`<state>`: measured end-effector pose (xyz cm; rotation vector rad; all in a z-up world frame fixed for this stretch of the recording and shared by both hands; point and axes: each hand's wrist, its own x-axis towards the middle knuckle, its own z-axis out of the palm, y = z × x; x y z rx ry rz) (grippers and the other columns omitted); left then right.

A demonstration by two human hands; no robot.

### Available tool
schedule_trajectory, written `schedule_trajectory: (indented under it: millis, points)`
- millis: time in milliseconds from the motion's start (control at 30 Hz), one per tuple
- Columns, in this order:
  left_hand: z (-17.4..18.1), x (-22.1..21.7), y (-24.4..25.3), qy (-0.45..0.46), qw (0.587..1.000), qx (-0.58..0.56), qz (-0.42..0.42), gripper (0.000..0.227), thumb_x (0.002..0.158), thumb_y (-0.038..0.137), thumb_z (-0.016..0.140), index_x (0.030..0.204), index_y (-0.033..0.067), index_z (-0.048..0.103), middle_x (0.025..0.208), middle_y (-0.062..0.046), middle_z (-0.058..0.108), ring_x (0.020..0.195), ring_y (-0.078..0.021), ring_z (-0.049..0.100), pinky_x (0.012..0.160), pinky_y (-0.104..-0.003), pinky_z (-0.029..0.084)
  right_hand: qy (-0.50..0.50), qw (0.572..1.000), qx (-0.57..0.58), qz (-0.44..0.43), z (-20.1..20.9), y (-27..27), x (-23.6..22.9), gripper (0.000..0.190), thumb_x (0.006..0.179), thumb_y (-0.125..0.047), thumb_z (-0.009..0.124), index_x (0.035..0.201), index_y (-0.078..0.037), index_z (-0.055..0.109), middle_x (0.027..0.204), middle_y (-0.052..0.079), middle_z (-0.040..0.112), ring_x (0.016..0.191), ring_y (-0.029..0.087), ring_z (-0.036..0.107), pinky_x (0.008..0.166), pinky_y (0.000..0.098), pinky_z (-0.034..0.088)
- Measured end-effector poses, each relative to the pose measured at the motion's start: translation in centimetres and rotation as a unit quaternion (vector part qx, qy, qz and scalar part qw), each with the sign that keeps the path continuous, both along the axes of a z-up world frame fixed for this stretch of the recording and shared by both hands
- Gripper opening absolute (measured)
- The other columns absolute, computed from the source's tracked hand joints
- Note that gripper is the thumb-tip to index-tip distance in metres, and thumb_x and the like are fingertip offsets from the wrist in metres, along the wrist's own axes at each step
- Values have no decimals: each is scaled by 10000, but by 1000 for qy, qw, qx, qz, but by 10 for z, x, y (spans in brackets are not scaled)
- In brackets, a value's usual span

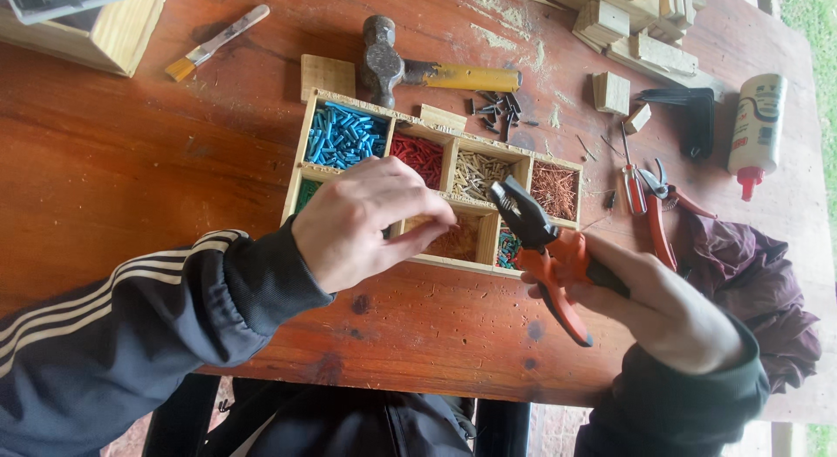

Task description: The person uses pliers to trim the tips of small colored plastic nails from a compartmentalized wooden box. They repeatedly pick up individual nails, cut the tips, and return them to the box.

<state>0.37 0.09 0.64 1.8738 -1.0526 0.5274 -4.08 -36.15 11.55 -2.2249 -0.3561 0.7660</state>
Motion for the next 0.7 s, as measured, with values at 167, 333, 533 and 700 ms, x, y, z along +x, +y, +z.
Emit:
schedule_trajectory:
  millis: [167,333,533,700]
  points:
    - [0,-1,1,38,999,5,19,307,1018,76,956,1218,161,740,1027,12,788,976,-205,721,984,-398,602,94,983,157,5,-23,-29,20,218,1173,-164,598,990,-52,560,1052,101,699,1327,336,935,1048,389,687]
    - [3,-3,1,6,999,10,32,367,967,-22,845,1244,148,677,1025,59,738,1022,-198,683,966,-371,519,82,988,121,41,-19,-17,24,500,1101,-209,637,1532,46,639,1320,200,945,1247,250,893,1131,388,657]
    - [-1,-4,1,-38,997,54,47,346,1000,16,846,1228,177,642,1036,33,692,1014,-222,614,938,-394,425,110,969,191,114,-16,0,21,207,1185,-68,519,985,-78,466,821,51,493,1546,312,744,1384,575,563]
    - [-8,6,6,-65,989,104,85,202,1050,110,840,1162,196,695,1065,24,746,1007,-200,655,937,-413,476,98,982,124,104,-28,-14,22,188,1156,-143,604,1280,-3,618,862,54,690,1356,247,789,1205,383,628]
